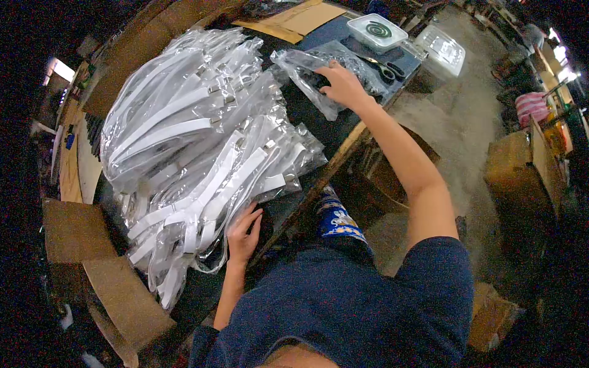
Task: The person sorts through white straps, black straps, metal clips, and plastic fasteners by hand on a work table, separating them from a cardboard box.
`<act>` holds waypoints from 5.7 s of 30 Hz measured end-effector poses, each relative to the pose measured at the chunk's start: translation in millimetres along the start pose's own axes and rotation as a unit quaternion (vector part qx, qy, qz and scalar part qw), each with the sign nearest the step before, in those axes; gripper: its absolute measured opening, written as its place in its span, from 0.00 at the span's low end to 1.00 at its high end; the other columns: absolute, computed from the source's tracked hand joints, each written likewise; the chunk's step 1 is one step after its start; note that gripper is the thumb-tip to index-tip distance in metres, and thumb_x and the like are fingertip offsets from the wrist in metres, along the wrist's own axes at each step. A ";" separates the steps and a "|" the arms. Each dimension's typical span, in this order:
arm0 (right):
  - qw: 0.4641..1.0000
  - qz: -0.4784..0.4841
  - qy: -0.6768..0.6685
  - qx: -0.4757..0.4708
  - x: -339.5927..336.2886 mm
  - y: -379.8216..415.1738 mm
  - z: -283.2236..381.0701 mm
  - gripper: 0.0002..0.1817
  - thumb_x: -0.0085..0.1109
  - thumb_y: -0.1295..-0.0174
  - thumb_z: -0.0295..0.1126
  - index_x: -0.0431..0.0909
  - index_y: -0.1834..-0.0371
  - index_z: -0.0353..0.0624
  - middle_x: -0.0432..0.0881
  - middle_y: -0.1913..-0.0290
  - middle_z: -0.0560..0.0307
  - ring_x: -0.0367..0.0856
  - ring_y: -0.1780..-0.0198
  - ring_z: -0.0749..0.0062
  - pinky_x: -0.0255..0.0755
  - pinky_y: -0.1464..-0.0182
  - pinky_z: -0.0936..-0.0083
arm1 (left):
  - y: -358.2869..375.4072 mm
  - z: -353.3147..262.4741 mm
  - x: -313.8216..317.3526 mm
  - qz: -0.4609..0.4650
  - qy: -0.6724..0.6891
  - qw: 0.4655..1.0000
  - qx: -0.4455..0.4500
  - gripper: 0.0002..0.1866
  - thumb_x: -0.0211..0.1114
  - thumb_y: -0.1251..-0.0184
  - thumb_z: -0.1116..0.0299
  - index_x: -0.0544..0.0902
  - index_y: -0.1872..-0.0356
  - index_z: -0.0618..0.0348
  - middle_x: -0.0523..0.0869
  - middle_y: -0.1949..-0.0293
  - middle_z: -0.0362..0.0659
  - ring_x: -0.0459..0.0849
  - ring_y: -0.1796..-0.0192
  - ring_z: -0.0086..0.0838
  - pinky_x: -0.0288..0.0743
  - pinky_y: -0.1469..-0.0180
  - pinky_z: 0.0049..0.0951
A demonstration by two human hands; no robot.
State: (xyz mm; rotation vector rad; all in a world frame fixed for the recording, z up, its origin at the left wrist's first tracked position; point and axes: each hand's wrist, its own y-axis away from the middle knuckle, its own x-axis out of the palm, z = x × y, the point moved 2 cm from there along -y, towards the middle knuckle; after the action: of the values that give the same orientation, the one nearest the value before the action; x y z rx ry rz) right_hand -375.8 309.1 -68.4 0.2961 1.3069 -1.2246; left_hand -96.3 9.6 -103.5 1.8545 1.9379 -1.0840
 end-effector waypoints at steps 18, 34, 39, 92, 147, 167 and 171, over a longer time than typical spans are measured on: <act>0.992 -0.015 0.090 -0.090 22.9 0.8 1.3 0.10 0.60 0.44 0.30 0.80 0.59 0.44 0.74 0.57 0.48 0.79 0.65 0.50 0.74 0.64 0.61 | 17.5 -30.0 7.5 0.142 0.169 0.973 0.062 0.12 0.67 0.46 0.74 0.84 0.59 0.57 0.83 0.51 0.44 0.76 0.41 0.37 0.60 0.34 0.44; 0.954 -0.271 -0.120 0.035 -29.0 -1.2 30.9 0.09 0.54 0.35 0.33 0.79 0.57 0.42 0.82 0.72 0.57 0.81 0.72 0.77 0.72 0.68 0.79 | 7.5 -18.1 3.7 0.086 0.184 0.979 0.028 0.11 0.66 0.46 0.78 0.84 0.60 0.61 0.85 0.58 0.44 0.83 0.52 0.36 0.71 0.44 0.38; 0.901 -0.295 -0.295 0.119 -30.4 -8.5 28.3 0.10 0.53 0.35 0.32 0.79 0.60 0.36 0.82 0.73 0.60 0.81 0.75 0.79 0.72 0.71 0.83 | 7.1 -19.3 5.6 0.073 0.159 0.985 0.013 0.09 0.65 0.45 0.77 0.84 0.61 0.62 0.86 0.60 0.47 0.84 0.57 0.37 0.72 0.45 0.35; 0.946 -0.042 -0.136 0.291 -5.4 126.4 81.8 0.09 0.62 0.50 0.24 0.74 0.66 0.34 0.79 0.72 0.46 0.79 0.70 0.58 0.71 0.66 0.67 | -131.1 -0.3 -16.0 0.055 0.027 0.998 -0.018 0.13 0.73 0.54 0.71 0.75 0.74 0.63 0.75 0.75 0.44 0.75 0.71 0.30 0.69 0.68 0.28; 0.855 -0.086 -0.505 0.085 62.8 48.8 288.6 0.10 0.65 0.46 0.28 0.78 0.78 0.32 0.70 0.85 0.65 0.63 0.79 0.87 0.58 0.78 0.79 | -132.3 7.7 -95.8 0.136 0.358 0.911 -0.153 0.15 0.63 0.37 0.64 0.81 0.56 0.66 0.86 0.65 0.42 0.81 0.61 0.21 0.72 0.52 0.23; 0.799 -0.024 -0.558 0.224 67.7 55.2 287.2 0.09 0.57 0.41 0.28 0.79 0.76 0.34 0.69 0.82 0.72 0.62 0.78 0.89 0.55 0.78 0.82 | -112.3 22.7 -84.6 0.089 0.394 0.903 -0.148 0.11 0.65 0.38 0.67 0.83 0.61 0.64 0.86 0.68 0.40 0.80 0.65 0.18 0.71 0.58 0.20; 0.799 -0.034 -0.571 0.187 82.7 54.8 279.8 0.06 0.58 0.44 0.27 0.81 0.72 0.36 0.70 0.82 0.73 0.62 0.78 0.90 0.56 0.77 0.85 | -106.3 30.4 -82.2 0.087 0.388 0.905 -0.148 0.09 0.63 0.37 0.68 0.83 0.63 0.63 0.86 0.66 0.41 0.81 0.62 0.21 0.71 0.54 0.22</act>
State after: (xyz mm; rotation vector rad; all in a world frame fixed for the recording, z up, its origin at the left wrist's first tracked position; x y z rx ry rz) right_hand -192.0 76.0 -71.4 -0.2272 0.0155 -1.3528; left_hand -192.2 -63.1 -36.4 2.4156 2.0667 0.0620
